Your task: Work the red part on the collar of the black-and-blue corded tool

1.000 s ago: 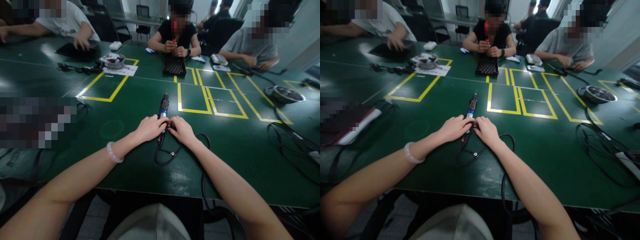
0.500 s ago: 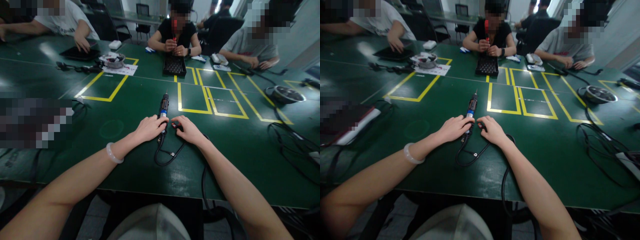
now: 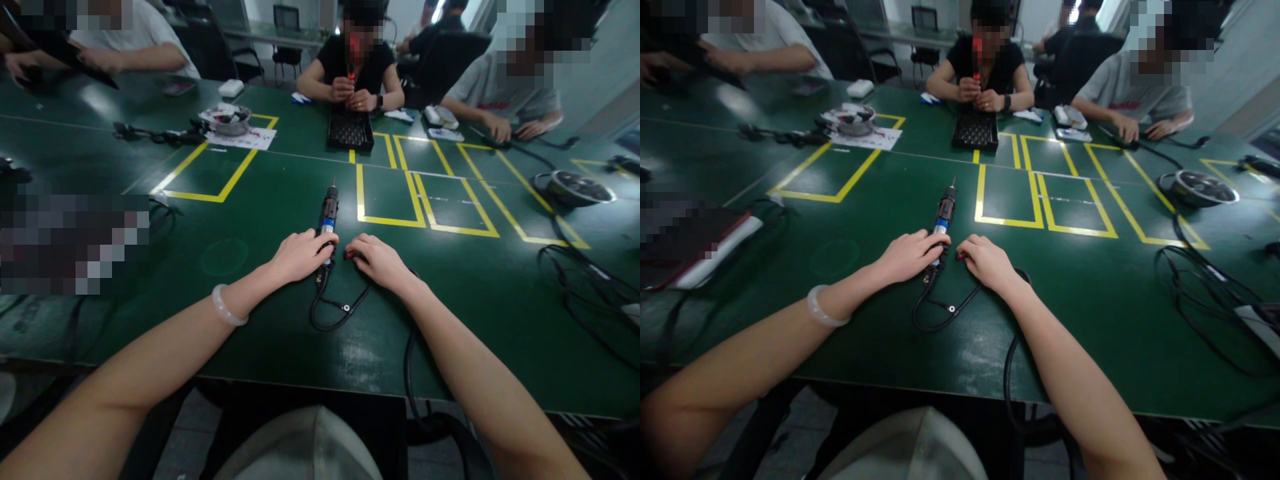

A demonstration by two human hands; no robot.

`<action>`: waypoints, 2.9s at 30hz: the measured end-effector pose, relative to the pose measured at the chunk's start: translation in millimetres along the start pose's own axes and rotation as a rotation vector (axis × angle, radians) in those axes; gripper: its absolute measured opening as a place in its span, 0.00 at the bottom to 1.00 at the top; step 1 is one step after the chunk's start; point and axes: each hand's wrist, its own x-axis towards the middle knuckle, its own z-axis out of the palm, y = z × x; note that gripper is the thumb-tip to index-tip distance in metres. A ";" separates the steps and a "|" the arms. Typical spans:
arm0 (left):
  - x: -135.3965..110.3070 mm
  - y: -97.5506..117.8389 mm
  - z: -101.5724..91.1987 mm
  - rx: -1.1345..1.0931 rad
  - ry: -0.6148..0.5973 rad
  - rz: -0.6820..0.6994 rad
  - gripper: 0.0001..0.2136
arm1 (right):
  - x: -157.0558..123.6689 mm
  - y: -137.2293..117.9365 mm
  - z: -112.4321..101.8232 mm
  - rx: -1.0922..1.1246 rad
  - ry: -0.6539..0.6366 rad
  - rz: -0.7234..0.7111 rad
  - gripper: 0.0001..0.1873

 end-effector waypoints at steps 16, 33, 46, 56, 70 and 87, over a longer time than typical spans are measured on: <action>-1.9 0.8 2.4 0.063 0.033 -0.009 0.23 | 3.0 -16.6 9.6 0.242 0.067 -0.037 0.01; -3.4 0.1 1.7 0.050 0.030 -0.013 0.23 | 3.2 -19.0 12.5 0.295 0.108 -0.047 0.09; -1.9 -0.4 3.0 0.053 0.031 -0.008 0.24 | 4.2 -26.4 19.4 0.270 0.179 0.020 0.08; -1.7 -0.3 2.4 0.060 0.020 -0.028 0.23 | 4.5 -33.1 18.6 0.237 0.197 0.114 0.04; -3.5 -6.2 1.0 0.091 0.017 -0.040 0.23 | -0.8 -44.8 5.8 0.600 0.157 0.226 0.04; -13.0 -138.6 -25.6 0.209 -0.029 -0.269 0.27 | -3.1 -22.9 1.4 0.428 0.336 0.109 0.06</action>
